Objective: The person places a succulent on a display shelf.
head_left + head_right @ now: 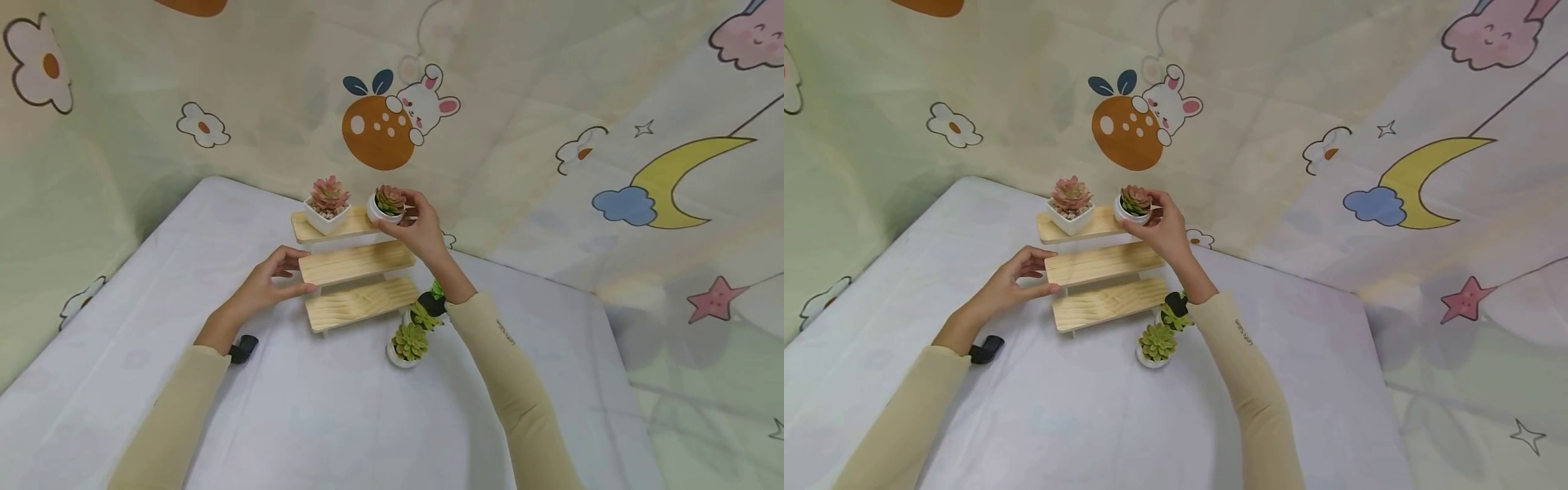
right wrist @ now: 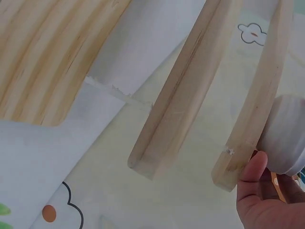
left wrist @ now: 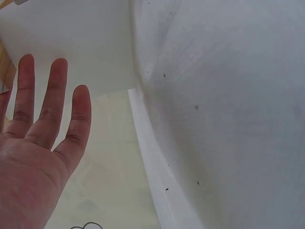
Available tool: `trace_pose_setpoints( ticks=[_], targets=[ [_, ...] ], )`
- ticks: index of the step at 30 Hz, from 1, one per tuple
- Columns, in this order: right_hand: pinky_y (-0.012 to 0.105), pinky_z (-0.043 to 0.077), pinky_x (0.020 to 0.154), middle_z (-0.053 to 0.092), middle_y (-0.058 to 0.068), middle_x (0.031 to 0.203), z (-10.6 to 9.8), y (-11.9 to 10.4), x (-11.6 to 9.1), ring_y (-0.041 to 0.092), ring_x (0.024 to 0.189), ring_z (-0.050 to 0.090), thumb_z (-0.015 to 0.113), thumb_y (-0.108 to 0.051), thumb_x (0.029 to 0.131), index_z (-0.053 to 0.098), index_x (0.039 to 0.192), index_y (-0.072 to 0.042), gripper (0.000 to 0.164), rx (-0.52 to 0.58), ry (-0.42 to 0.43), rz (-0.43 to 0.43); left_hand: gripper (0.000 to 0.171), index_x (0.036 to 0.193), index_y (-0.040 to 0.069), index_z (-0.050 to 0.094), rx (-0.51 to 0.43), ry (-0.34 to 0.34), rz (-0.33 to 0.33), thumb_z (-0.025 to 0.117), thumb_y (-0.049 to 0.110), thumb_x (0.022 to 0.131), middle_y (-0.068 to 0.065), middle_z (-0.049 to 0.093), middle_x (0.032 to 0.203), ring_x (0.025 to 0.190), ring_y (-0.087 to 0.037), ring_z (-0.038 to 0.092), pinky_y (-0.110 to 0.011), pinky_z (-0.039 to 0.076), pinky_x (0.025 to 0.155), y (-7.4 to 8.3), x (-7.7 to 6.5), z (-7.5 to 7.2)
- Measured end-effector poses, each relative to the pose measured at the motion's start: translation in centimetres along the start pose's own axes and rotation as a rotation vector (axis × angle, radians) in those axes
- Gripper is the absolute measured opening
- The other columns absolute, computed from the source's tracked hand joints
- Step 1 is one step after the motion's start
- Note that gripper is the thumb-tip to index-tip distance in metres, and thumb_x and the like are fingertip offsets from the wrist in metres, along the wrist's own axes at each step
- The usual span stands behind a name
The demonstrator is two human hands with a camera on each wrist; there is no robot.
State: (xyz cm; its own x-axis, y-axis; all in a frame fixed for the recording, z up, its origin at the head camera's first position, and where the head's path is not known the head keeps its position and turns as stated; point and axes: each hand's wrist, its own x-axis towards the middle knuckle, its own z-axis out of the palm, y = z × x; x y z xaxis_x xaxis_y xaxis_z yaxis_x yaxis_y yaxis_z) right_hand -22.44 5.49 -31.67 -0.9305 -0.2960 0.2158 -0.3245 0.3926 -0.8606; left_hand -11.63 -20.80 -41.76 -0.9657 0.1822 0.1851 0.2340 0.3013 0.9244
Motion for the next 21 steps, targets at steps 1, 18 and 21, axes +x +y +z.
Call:
trace_pose_setpoints(
  ticks=[1, 18, 21],
  targets=[
    [0.020, 0.044, 0.071, 0.054, 0.013, 0.121, 0.0, 0.0, 0.0, 0.022, 0.088, 0.050, 0.078, -0.017, 0.074, 0.048, 0.131, -0.007, 0.065, -0.005, -0.001, -0.004, 0.053, 0.119, 0.008, 0.047, -0.002, -0.001, -0.004, 0.077, 0.020, 0.077, -0.008, 0.052, 0.130, 0.109, -0.019, 0.051, -0.042, 0.041, 0.095, 0.0, 0.0, 0.0],
    [0.036, 0.049, 0.084, 0.049, 0.012, 0.132, -1.8, 0.9, -2.1, 0.026, 0.112, 0.051, 0.074, -0.013, 0.079, 0.040, 0.139, -0.006, 0.069, 0.013, -0.071, 0.023, 0.055, 0.125, 0.011, 0.045, 0.006, -0.015, -0.015, 0.075, 0.021, 0.079, -0.009, 0.055, 0.122, 0.109, -0.018, 0.050, -0.044, 0.041, 0.097, 0.4, -0.1, 0.0],
    [0.045, 0.047, 0.087, 0.047, 0.016, 0.134, -3.0, 0.5, -3.4, 0.033, 0.113, 0.049, 0.072, -0.008, 0.080, 0.040, 0.138, -0.003, 0.066, 0.017, -0.075, 0.012, 0.055, 0.125, 0.010, 0.045, 0.016, -0.010, -0.015, 0.075, 0.020, 0.079, -0.011, 0.056, 0.121, 0.106, -0.013, 0.051, -0.045, 0.041, 0.096, 0.3, -0.1, 0.1]
  ],
)
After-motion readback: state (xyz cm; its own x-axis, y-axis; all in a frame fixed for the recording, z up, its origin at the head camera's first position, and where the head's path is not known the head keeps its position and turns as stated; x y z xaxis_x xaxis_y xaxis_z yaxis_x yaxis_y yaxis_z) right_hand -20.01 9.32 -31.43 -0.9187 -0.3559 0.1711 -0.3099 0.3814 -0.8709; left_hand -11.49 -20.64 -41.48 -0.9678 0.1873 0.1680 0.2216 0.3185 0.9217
